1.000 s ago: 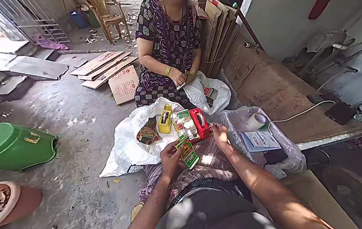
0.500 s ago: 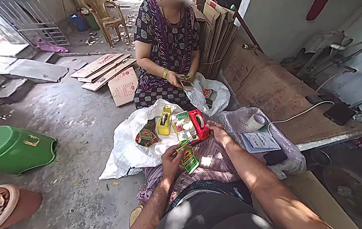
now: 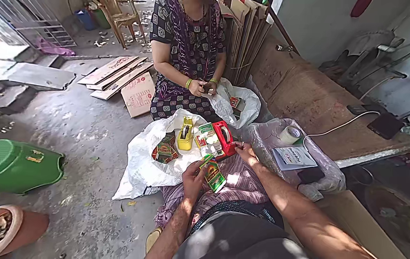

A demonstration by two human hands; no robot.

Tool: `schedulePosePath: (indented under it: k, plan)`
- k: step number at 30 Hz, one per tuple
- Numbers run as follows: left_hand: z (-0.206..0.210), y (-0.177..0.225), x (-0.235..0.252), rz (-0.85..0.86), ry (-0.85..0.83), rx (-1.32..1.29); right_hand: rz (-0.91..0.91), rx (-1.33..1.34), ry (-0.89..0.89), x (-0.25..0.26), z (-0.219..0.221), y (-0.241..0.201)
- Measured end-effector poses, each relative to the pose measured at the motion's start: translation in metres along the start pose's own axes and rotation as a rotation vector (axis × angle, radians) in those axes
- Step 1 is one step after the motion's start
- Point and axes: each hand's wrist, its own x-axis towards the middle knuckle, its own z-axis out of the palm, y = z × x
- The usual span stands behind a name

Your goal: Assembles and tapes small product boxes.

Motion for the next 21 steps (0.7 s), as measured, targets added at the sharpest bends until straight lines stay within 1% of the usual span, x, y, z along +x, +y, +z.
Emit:
schedulePosePath:
  k: [2,3,4,5,6,8,10,12,16,19,21]
  plan:
    - [0.0,0.001,0.0,0.033,-0.002,0.034,0.004,-0.097,0.006,-0.005,-0.002,-0.002]
    - [-0.001,0.001,0.0,0.068,0.002,0.073,-0.009,-0.105,0.016,-0.011,-0.001,-0.008]
    - [-0.001,0.001,0.0,0.112,0.006,0.122,-0.04,-0.056,0.051,-0.02,0.001,-0.015]
    - [-0.002,0.002,0.0,0.158,0.007,0.173,-0.074,0.071,0.084,-0.032,0.005,-0.025]
    - [-0.001,0.001,-0.002,0.206,0.014,0.223,-0.071,0.261,0.073,-0.047,0.007,-0.041]
    - [0.002,0.001,-0.004,0.277,0.018,0.305,0.025,0.637,-0.027,-0.077,0.009,-0.082]
    - [0.003,0.002,-0.007,0.29,-0.005,0.38,0.088,0.858,-0.183,-0.098,0.012,-0.107]
    - [0.005,0.003,-0.01,0.291,-0.031,0.426,0.074,0.912,-0.291,-0.111,0.016,-0.119]
    - [0.004,0.002,-0.013,0.316,-0.045,0.454,0.004,0.902,-0.359,-0.114,0.032,-0.119]
    - [0.003,0.003,-0.015,0.334,-0.056,0.46,-0.003,0.878,-0.33,-0.113,0.04,-0.12]
    - [0.004,0.003,-0.015,0.375,-0.071,0.485,0.029,0.856,-0.29,-0.113,0.042,-0.123]
